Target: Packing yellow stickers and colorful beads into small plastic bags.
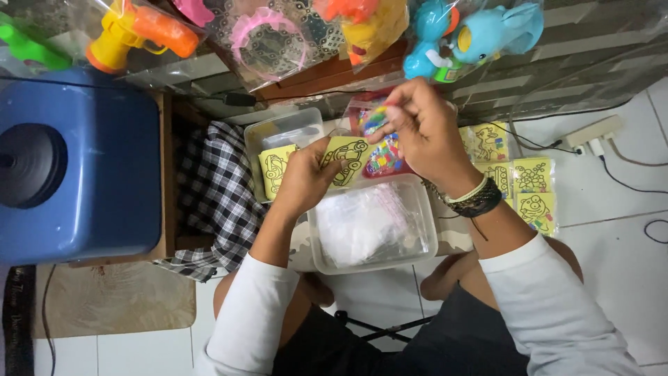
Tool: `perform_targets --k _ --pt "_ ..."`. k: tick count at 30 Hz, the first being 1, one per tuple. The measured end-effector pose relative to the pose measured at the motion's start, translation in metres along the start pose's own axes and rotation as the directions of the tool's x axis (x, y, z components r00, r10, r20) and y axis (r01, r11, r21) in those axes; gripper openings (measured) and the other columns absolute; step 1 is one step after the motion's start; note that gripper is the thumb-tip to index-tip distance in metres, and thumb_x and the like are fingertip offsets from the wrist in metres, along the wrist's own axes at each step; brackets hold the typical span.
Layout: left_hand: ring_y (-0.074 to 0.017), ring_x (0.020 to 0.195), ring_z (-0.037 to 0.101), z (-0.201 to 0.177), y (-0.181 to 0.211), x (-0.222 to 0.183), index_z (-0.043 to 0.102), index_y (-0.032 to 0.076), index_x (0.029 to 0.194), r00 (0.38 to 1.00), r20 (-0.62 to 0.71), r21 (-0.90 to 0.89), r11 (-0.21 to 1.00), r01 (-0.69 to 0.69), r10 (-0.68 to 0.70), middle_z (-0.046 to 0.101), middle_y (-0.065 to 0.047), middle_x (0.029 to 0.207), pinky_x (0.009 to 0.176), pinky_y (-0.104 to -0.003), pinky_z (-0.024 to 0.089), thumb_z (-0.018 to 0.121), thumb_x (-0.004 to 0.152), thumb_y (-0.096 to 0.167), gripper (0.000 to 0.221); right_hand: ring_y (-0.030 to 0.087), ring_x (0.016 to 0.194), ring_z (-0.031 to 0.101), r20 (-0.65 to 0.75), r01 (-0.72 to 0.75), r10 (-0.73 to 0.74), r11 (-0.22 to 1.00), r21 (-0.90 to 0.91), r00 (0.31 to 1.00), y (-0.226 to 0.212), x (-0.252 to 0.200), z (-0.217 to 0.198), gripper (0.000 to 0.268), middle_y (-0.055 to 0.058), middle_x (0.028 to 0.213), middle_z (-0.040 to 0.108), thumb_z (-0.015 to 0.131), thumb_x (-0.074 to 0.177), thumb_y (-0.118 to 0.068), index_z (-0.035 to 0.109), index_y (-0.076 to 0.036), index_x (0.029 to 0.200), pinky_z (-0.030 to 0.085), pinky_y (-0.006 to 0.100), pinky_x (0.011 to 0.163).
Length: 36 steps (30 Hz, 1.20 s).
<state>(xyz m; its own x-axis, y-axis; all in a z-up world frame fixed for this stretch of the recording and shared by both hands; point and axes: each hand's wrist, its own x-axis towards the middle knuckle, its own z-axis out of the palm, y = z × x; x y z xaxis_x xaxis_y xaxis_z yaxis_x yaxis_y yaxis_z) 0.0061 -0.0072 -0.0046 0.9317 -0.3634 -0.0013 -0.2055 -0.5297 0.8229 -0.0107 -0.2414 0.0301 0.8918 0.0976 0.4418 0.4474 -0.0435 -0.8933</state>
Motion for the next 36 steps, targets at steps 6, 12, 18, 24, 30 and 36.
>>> perform_targets --k 6,12,18,24,30,36 --pt "-0.03 0.08 0.076 -0.001 0.01 -0.002 0.076 0.01 0.104 1.0 -0.001 -0.065 0.997 -0.031 0.031 0.078 -0.012 0.081 0.075 -0.041 0.056 0.077 0.087 0.01 0.017 0.029 0.074 0.077 -0.054 0.026 -0.037 0.982 -0.186 0.998 -0.002 0.002 0.0 0.008 0.022 0.087 0.072 0.051 0.109 -0.002 0.052 0.005 0.113 0.059 0.033 0.059" --pt "-0.03 0.08 0.075 0.004 0.002 -0.002 0.075 0.007 0.104 0.999 0.006 -0.08 0.995 -0.052 0.053 0.077 -0.014 0.081 0.075 -0.042 0.056 0.078 0.086 0.009 0.018 0.024 0.069 0.073 0.098 0.027 0.007 0.941 -0.338 0.995 -0.014 0.002 0.003 0.009 0.011 0.074 0.072 0.069 0.096 0.001 0.066 -0.004 0.102 0.053 0.033 0.063" --pt "-0.024 0.072 0.069 -0.002 0.011 -0.005 0.073 0.006 0.1 0.998 0.002 -0.103 0.993 -0.059 0.06 0.074 -0.013 0.076 0.073 -0.04 0.054 0.076 0.087 0.008 0.013 0.017 0.071 0.068 0.009 -0.053 0.057 0.968 -0.245 0.998 -0.019 0.006 0.004 0.008 0.01 0.078 0.072 0.065 0.1 0.001 0.066 -0.004 0.106 0.052 0.026 0.063" --pt "-0.0264 0.072 0.07 0.001 -0.001 -0.002 0.073 0.006 0.101 0.998 -0.011 -0.125 0.99 -0.063 0.062 0.075 -0.014 0.077 0.074 -0.04 0.055 0.079 0.086 0.009 0.015 0.018 0.071 0.07 0.043 -0.058 0.078 0.935 -0.35 0.996 -0.013 0.004 0.007 0.01 0.01 0.079 0.075 0.071 0.093 0.001 0.068 -0.005 0.101 0.051 0.028 0.059" --pt "-0.0177 0.077 0.065 0.002 -0.003 -0.002 0.074 0.006 0.105 0.997 0.023 -0.213 0.975 -0.067 0.073 0.075 -0.013 0.081 0.073 -0.037 0.054 0.079 0.087 0.006 0.019 0.022 0.069 0.072 0.078 0.067 -0.042 0.932 -0.357 0.996 -0.022 0.01 0.013 0.019 0.011 0.086 0.078 0.068 0.093 0.007 0.074 -0.005 0.107 0.052 0.029 0.054" --pt "-0.0159 0.083 0.061 -0.005 0.012 -0.003 0.073 0.002 0.112 0.998 0.042 -0.324 0.946 -0.025 0.041 0.074 -0.011 0.085 0.079 -0.036 0.056 0.075 0.089 0.002 0.024 0.022 0.07 0.07 0.163 0.135 -0.085 0.935 -0.327 0.983 -0.027 0.014 0.013 0.012 0.013 0.086 0.076 0.079 0.09 -0.004 0.075 -0.002 0.101 0.052 0.029 0.054"
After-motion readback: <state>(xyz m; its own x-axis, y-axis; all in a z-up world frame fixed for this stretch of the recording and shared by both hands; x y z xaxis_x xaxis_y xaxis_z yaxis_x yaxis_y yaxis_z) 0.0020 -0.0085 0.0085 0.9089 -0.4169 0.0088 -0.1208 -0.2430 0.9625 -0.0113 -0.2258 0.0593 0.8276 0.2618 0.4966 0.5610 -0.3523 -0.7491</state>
